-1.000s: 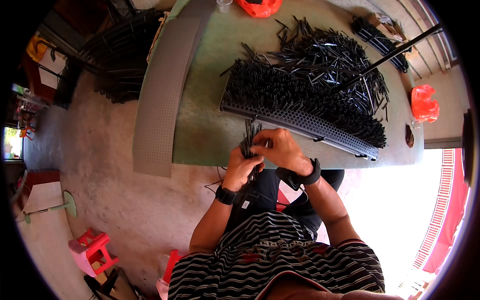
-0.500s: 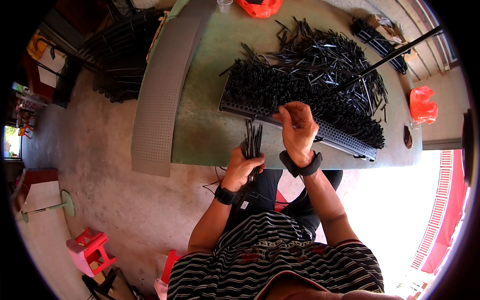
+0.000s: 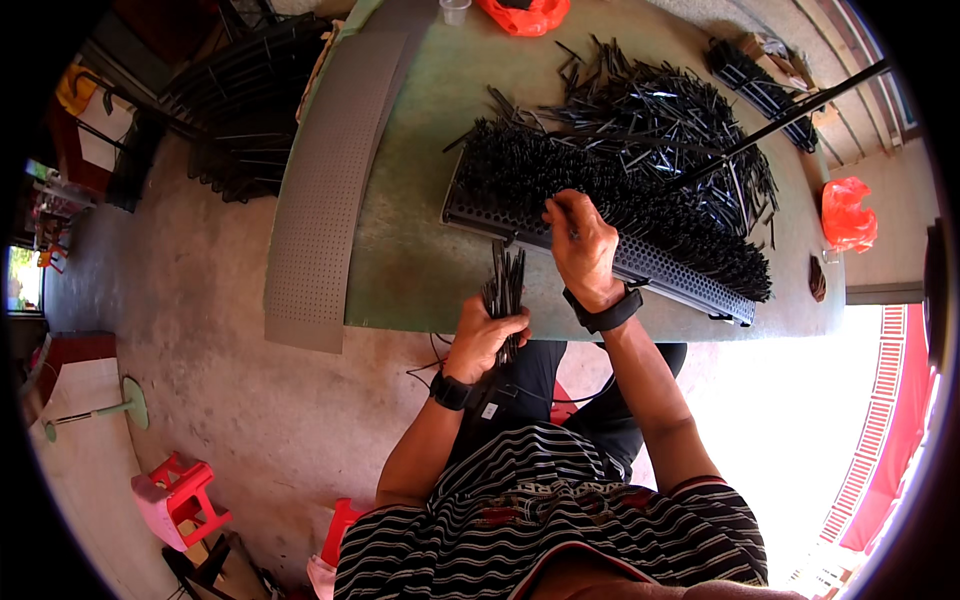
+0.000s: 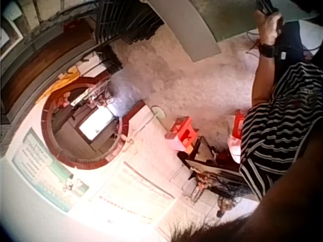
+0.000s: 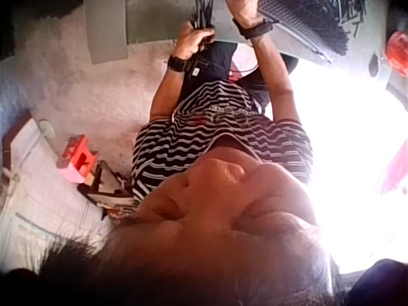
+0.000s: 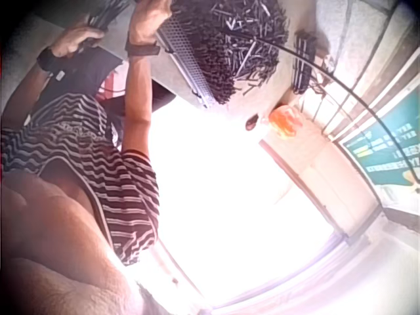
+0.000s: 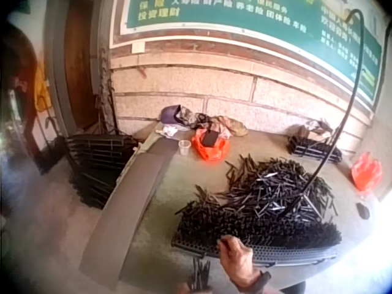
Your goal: The person picks up bundles of black plastic bristles from a pile on the table and inserts them by hand into a row of holes on a long black brush base.
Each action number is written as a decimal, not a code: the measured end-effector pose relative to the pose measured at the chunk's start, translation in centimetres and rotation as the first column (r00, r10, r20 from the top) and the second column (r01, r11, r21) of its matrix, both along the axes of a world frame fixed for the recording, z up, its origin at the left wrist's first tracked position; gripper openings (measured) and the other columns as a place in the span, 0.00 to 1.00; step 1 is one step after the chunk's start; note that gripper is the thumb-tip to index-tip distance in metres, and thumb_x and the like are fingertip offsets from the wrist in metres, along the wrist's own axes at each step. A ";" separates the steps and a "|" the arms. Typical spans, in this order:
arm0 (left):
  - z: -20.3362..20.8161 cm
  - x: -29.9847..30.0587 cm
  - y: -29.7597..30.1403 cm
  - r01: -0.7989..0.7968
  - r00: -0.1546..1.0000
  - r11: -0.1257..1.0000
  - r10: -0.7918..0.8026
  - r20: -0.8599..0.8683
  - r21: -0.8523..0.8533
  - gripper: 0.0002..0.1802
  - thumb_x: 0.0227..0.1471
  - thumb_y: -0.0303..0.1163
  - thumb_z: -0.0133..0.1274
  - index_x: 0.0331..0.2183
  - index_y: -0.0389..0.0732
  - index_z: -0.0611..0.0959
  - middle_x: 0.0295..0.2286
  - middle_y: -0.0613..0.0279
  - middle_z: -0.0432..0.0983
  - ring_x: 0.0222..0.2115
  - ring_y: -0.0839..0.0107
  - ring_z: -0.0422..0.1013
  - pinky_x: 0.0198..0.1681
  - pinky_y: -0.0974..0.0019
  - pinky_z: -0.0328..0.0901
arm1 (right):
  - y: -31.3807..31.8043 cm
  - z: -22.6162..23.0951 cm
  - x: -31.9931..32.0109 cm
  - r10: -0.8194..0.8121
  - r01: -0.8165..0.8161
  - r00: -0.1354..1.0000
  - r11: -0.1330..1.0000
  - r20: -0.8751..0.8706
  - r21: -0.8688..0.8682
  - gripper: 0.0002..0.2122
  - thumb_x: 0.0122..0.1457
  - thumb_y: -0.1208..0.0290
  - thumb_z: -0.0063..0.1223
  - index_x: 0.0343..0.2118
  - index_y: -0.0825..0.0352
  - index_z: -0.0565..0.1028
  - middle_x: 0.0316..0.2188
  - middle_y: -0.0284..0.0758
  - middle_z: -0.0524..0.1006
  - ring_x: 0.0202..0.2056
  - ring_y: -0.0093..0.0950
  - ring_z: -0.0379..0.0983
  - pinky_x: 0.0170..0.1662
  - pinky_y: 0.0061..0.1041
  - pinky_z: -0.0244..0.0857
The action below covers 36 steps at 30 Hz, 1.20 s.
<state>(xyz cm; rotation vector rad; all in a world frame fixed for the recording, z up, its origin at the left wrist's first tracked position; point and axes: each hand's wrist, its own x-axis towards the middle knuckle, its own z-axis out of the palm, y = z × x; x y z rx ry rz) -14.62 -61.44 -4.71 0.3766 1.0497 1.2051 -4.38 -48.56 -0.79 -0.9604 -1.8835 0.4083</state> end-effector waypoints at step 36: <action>-1.9 0.5 -0.2 0.000 0.994 1.000 0.003 0.107 -0.029 0.18 0.40 0.16 0.53 0.38 0.32 0.74 0.24 0.57 0.73 0.18 0.69 0.71 0.19 0.69 0.64 | -1.7 0.7 1.8 -0.105 -0.020 0.924 0.947 -0.367 -0.319 0.09 0.53 0.82 0.50 0.37 0.71 0.66 0.27 0.37 0.76 0.28 0.24 0.76 0.27 0.17 0.69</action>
